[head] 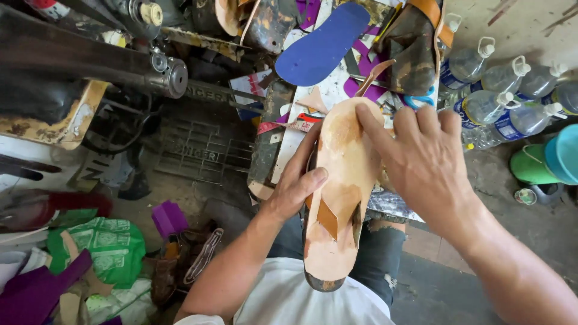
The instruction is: Applying adhesive to the sole and straps of a sandal using a small applicator tool on a workbench.
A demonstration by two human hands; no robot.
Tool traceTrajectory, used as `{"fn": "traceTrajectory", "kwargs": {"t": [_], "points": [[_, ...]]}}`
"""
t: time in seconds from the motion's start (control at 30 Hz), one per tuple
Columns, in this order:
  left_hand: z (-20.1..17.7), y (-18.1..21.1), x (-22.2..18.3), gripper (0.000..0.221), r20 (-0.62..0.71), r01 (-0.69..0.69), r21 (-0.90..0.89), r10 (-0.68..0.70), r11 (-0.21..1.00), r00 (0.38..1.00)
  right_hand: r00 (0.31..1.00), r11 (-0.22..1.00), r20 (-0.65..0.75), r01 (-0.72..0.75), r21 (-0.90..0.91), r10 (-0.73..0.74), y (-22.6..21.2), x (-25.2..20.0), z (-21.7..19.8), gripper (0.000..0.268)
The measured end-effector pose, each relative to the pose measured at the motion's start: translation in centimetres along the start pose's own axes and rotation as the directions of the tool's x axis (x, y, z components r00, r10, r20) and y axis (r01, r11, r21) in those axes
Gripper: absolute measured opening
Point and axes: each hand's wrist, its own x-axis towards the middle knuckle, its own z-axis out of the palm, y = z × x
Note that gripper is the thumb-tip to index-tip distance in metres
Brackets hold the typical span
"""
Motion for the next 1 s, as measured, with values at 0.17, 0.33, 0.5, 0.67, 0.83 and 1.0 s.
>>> {"fn": "traceTrajectory", "kwargs": {"t": [0.17, 0.33, 0.5, 0.67, 0.83, 1.0], "points": [[-0.4, -0.3, 0.0, 0.091, -0.042, -0.018, 0.001, 0.018, 1.000, 0.999, 0.982, 0.973, -0.083, 0.181, 0.141, -0.171, -0.8, 0.2, -1.0, 0.089], [-0.1, 0.0, -0.2, 0.091, -0.027, -0.009, 0.010, 0.009, 1.000, 1.000, 0.984, 0.985, 0.109, 0.149, -0.082, -0.140, 0.8, 0.2, -0.2, 0.091], [-0.7, -2.2, -0.2, 0.086, -0.097, 0.027, -0.070, -0.034, 0.997, 0.995, 0.991, 0.988, 0.024, 0.128, 0.083, -0.130, -0.1, -0.5, -1.0, 0.086], [-0.7, -2.6, -0.1, 0.083, -0.114, -0.004, -0.264, -0.027, 0.964, 0.993, 0.972, 0.797, 0.152, 0.054, 0.601, -0.180, 6.2, -3.2, -0.9, 0.048], [-0.6, -2.0, 0.3, 0.082, -0.127, -0.039, -0.224, 0.010, 0.974, 0.992, 0.664, 0.976, 0.732, -0.014, 0.216, -0.153, 8.3, -3.7, 0.9, 0.060], [-0.5, -2.4, 0.1, 0.080, -0.174, -0.084, -0.301, 0.032, 0.950, 0.984, 0.394, 0.989, 0.907, 0.050, 0.141, -0.150, 5.1, -0.3, 1.3, 0.076]]}}
